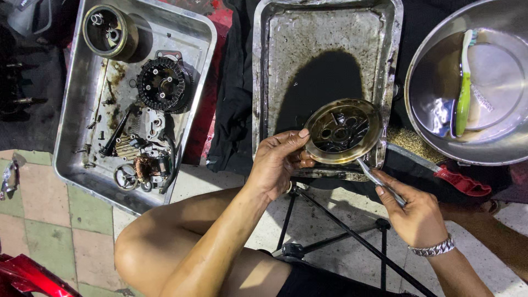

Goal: The person scrubs a circular mechanical part with a toothbrush in a tray of dark liquid. The person rotates the part to clean different sides and areas.

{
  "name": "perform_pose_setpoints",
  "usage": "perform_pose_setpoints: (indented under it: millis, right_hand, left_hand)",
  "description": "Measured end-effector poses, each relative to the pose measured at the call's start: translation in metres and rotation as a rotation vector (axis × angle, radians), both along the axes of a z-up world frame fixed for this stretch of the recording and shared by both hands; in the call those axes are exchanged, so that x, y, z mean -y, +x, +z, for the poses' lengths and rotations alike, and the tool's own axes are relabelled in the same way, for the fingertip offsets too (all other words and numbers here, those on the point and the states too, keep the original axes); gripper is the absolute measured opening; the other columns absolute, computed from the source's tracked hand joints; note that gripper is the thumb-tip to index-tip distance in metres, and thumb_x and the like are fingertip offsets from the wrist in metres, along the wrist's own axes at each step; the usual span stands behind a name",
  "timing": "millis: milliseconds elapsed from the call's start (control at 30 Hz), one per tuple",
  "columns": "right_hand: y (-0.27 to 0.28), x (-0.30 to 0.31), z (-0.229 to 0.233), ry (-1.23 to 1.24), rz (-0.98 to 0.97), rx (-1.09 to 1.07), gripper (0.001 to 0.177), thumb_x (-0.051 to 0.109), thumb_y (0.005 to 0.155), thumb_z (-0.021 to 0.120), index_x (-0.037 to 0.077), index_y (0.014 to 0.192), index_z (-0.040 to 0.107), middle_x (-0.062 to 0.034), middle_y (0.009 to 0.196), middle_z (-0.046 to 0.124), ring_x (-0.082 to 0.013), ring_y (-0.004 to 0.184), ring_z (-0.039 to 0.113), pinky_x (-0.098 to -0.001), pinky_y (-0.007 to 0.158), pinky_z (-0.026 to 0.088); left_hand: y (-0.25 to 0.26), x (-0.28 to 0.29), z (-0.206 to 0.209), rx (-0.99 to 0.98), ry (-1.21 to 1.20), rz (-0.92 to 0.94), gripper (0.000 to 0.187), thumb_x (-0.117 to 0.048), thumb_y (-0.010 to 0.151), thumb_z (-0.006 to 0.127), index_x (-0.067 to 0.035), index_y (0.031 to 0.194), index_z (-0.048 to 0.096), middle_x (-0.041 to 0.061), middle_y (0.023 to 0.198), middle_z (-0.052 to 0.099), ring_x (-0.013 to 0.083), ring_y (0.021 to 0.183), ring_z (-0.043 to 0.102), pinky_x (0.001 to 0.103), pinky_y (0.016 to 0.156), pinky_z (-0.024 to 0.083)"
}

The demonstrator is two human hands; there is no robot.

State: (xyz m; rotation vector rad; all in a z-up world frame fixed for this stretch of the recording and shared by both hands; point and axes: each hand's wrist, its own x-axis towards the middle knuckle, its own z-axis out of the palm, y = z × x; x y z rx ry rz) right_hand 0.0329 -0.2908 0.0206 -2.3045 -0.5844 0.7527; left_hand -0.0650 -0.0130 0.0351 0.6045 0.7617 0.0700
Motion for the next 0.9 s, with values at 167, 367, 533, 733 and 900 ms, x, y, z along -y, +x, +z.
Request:
perform_pose_setpoints:
  millis: [167,367,533,733,900]
  right_hand:
    - [0.000,0.001,-0.002,0.012,0.007,0.001,0.036,0.022,0.091,0.071,0.015,0.126,0.073,-0.0118,0.113,0.078,-0.0175,0.086,0.079,-0.0298,0.074,0.061]
    - [-0.001,0.001,-0.001,0.015,-0.001,-0.008,0.036,0.022,0.091,0.070,0.015,0.127,0.073,-0.0112,0.114,0.078,-0.0167,0.081,0.079,-0.0298,0.071,0.061]
    - [-0.001,0.002,-0.002,-0.006,0.010,-0.003,0.037,0.023,0.093,0.071,0.015,0.129,0.073,-0.0124,0.111,0.079,-0.0140,0.075,0.074,-0.0298,0.066,0.058]
    - [0.000,0.002,-0.014,0.052,-0.239,-0.393,0.028,0.027,0.100,0.065,0.002,0.107,0.075,-0.0045,0.113,0.065,-0.0097,0.042,0.047,-0.0259,0.037,0.039]
    - [0.007,-0.036,-0.014,0.679,-0.480,-0.884,0.027,0.034,0.100,0.063,0.009,0.091,0.062,0.0047,0.063,0.048,-0.0037,0.046,0.040,-0.0213,0.038,0.031]
  left_hand:
    - [0.002,0.001,0.003,-0.035,0.032,-0.020,0.025,-0.024,0.093,0.077,0.001,0.097,0.074,0.005,0.079,0.071,0.0097,0.066,0.066,0.028,0.064,0.059]
    - [0.001,0.001,0.001,-0.031,0.032,-0.038,0.025,-0.025,0.092,0.078,0.000,0.094,0.073,0.005,0.077,0.070,0.0103,0.066,0.065,0.028,0.064,0.058]
    - [0.000,0.002,-0.001,-0.025,0.053,-0.051,0.023,-0.024,0.093,0.077,-0.001,0.095,0.073,0.005,0.077,0.070,0.0121,0.068,0.067,0.030,0.067,0.060]
    - [0.000,0.009,-0.010,-0.058,0.057,-0.059,0.018,-0.016,0.094,0.073,-0.001,0.103,0.070,0.006,0.089,0.073,0.0131,0.078,0.070,0.031,0.075,0.062]
    - [-0.002,0.035,-0.028,-0.033,-0.047,0.016,0.018,-0.010,0.097,0.069,0.002,0.110,0.065,0.011,0.097,0.072,0.0200,0.085,0.074,0.036,0.083,0.063]
